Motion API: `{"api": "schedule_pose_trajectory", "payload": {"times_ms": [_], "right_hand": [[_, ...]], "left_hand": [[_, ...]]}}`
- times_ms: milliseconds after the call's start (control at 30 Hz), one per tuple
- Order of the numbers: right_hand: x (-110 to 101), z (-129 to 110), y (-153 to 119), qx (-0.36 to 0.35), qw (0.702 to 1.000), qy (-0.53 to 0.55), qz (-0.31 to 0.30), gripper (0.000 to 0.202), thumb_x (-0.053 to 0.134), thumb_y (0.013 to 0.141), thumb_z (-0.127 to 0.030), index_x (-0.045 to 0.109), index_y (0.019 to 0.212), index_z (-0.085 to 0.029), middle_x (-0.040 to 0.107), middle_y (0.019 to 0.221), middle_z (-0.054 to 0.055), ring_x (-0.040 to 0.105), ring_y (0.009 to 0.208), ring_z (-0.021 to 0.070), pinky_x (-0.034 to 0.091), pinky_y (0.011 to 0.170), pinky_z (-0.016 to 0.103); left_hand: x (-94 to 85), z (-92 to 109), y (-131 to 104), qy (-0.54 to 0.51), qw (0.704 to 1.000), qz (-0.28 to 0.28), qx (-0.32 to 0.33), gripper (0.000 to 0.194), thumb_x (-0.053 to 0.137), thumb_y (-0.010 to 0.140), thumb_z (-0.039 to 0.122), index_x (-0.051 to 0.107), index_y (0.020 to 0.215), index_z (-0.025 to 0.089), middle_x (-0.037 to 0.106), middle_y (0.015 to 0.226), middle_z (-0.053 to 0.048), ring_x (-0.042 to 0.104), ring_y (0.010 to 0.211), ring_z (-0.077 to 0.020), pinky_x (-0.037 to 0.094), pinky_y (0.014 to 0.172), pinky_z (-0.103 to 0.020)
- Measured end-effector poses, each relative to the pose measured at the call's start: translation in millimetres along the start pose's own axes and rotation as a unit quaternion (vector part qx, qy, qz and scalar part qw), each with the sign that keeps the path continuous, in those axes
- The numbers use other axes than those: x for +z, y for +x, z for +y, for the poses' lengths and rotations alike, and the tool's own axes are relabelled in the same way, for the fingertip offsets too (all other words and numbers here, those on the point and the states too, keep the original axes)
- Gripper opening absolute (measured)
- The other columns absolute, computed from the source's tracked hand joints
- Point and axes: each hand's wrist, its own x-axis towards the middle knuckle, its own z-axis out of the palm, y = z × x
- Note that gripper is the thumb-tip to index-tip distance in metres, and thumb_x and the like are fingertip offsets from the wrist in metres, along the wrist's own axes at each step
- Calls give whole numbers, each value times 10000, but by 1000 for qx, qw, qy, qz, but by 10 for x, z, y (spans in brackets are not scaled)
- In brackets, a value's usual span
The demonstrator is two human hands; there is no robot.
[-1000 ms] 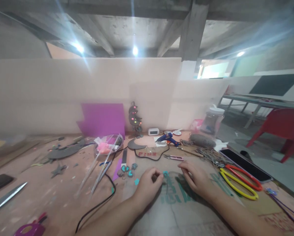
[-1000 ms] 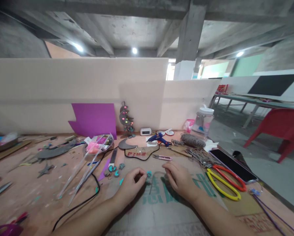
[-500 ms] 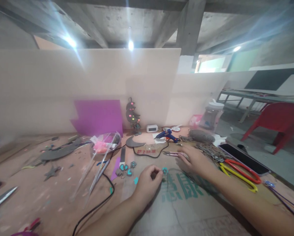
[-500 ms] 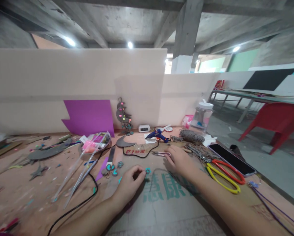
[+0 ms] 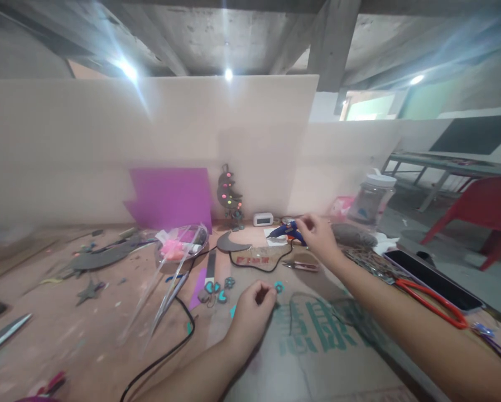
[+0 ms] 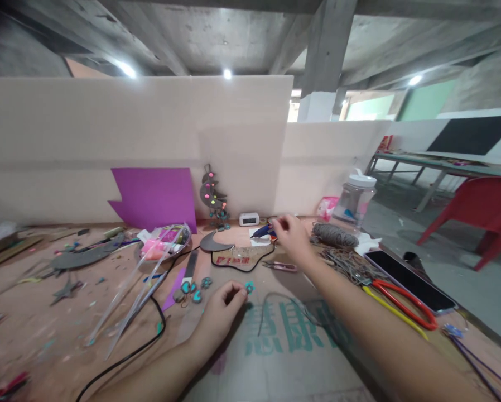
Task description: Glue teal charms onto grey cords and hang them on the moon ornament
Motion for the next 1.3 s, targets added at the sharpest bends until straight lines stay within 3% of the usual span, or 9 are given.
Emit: {"api": "schedule_pose_trajectory", "payload": {"times_ms": [100,233,333,467,633,900,1133,1300], "right_hand": [[364,-434,351,-39,995,52,-80,167,576,877,-315,656,950,-188,700,903,46,629,817,169,495,796,313],[1080,-848,816,-29,985,96,-139,282,621,894,-255,606,1161,-165,679,1090,67,650,912,163,534,821,334],[1516,-975,997,-7,984,99,-147,346,602,926,-333,577,1221,-154,624,1184,89,634,1008,209,542,856,420],[1814,-981,1063,23,983,92,-155,344,589,935,-343,578,1228,-163,607,1219,94,624,1034,216,539,873,432],[1916,-987,1092,44,979,107,-167,312,578,942,-340,593,1204,-171,611,1217,92,625,1025,206,541,870,419],[2002,-1058,1149,58,980,156,-107,364,590,934,-337,562,1258,-174,571,1287,103,600,1094,234,523,906,455],[1974,-1110,1126,87,955,216,-186,322,584,938,-338,588,1212,-168,606,1224,93,622,1035,212,539,873,425],[1743,-1102,1022,102,913,321,-230,322,561,947,-394,609,1144,-144,646,1087,68,646,900,178,558,776,366]], "left_hand": [[-9,-3,29,-35,999,20,0,198,543,820,349,558,755,163,558,712,-13,534,725,-174,419,694,-278],[-21,-4,40,-64,998,31,-1,207,555,816,358,547,748,163,533,696,-4,521,697,-159,417,647,-259],[-30,-33,60,-73,997,35,-5,214,542,818,361,539,740,162,501,664,8,486,648,-144,385,603,-248],[-42,-67,104,-78,996,32,-4,221,513,817,367,541,746,160,492,662,9,466,647,-143,361,606,-254],[-41,-44,118,-84,996,23,-3,216,522,791,371,539,746,161,524,696,-7,495,705,-167,377,660,-275],[-23,-57,118,-77,997,21,1,203,493,785,362,517,735,167,484,691,3,474,720,-170,361,677,-282],[-21,-51,125,-76,997,15,-2,207,488,772,377,494,718,177,467,673,10,463,697,-162,358,660,-274],[-32,-14,112,-74,997,10,-11,205,500,764,378,517,722,178,496,666,7,472,668,-157,366,641,-269]]}}
